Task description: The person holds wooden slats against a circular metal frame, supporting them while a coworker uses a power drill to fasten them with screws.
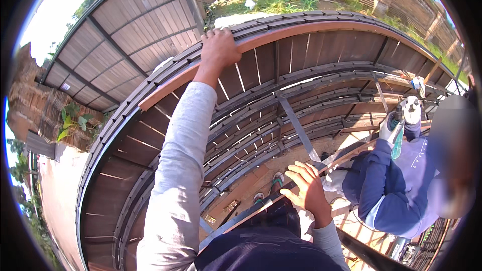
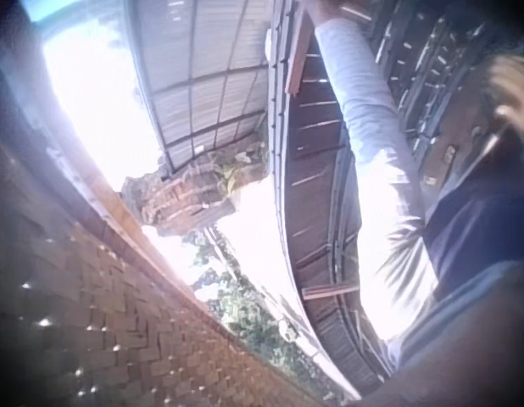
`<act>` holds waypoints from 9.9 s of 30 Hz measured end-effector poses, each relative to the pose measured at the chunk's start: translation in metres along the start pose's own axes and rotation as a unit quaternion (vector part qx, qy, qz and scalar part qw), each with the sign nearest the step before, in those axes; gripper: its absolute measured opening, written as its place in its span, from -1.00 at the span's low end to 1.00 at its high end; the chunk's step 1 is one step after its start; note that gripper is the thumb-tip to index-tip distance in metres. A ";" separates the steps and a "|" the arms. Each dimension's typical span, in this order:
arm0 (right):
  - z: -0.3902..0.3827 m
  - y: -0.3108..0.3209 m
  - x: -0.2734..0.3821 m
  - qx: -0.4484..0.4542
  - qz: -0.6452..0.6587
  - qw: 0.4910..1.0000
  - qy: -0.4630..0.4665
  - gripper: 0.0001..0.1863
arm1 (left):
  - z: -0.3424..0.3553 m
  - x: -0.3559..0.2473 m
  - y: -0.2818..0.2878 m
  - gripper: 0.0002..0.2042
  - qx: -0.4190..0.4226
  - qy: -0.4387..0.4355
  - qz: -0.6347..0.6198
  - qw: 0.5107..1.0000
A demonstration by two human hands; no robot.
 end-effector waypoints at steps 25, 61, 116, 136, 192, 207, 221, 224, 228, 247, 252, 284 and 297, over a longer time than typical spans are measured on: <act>-0.088 -0.053 -0.059 0.002 -0.044 0.997 -0.069 -0.12 | -0.011 0.011 0.004 -0.04 0.041 0.002 0.016 0.999; 0.412 0.023 -0.069 -0.140 -0.270 0.929 0.210 0.32 | -0.001 -0.007 0.010 -0.03 0.006 -0.028 0.005 1.000; 0.435 0.022 -0.069 -0.078 -0.270 0.943 0.176 0.05 | 0.022 0.019 -0.005 0.05 0.077 -0.116 -0.090 0.986; 0.437 0.023 -0.070 -0.091 -0.280 0.939 0.175 -0.01 | 0.020 0.024 -0.015 0.44 0.115 -0.217 -0.120 0.962; 0.435 0.024 -0.075 -0.094 -0.274 0.941 0.176 0.06 | 0.003 -0.003 -0.012 0.29 0.049 -0.080 0.050 0.994; 0.434 0.028 -0.067 -0.100 -0.269 0.941 0.179 0.04 | 0.006 -0.001 -0.014 0.12 0.057 -0.013 0.007 0.998; 0.434 0.030 -0.064 -0.117 -0.262 0.939 0.190 0.05 | 0.002 -0.005 -0.004 0.03 0.033 -0.014 0.021 0.999; 0.434 0.029 -0.066 -0.120 -0.270 0.936 0.191 0.04 | 0.003 -0.006 -0.005 0.03 0.034 -0.012 0.020 0.999; 0.435 0.029 -0.065 -0.105 -0.263 0.942 0.179 0.02 | 0.002 -0.005 -0.003 0.03 0.031 -0.008 0.013 0.999; 0.435 0.030 -0.065 -0.102 -0.250 0.946 0.177 0.03 | 0.006 0.001 -0.009 0.02 0.027 -0.016 0.011 0.999; 0.433 0.031 -0.065 -0.111 -0.258 0.940 0.193 0.15 | 0.006 -0.002 -0.008 0.04 0.022 -0.018 0.017 0.999; 0.435 0.029 -0.066 -0.120 -0.286 0.929 0.200 0.19 | 0.007 -0.002 -0.006 0.00 0.018 -0.010 0.015 1.000; 0.435 0.029 -0.064 -0.124 -0.288 0.928 0.203 0.18 | 0.006 -0.002 -0.006 -0.03 0.005 -0.026 0.021 0.999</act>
Point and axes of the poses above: each hand's wrist, its own z-axis towards the middle knuckle, its own y-axis out of the back of the hand, x = y × z, the point moved 10 cm from there along z, towards the middle knuckle, and after that the axes turned 8 degrees about -z, right-handed, at the moved point
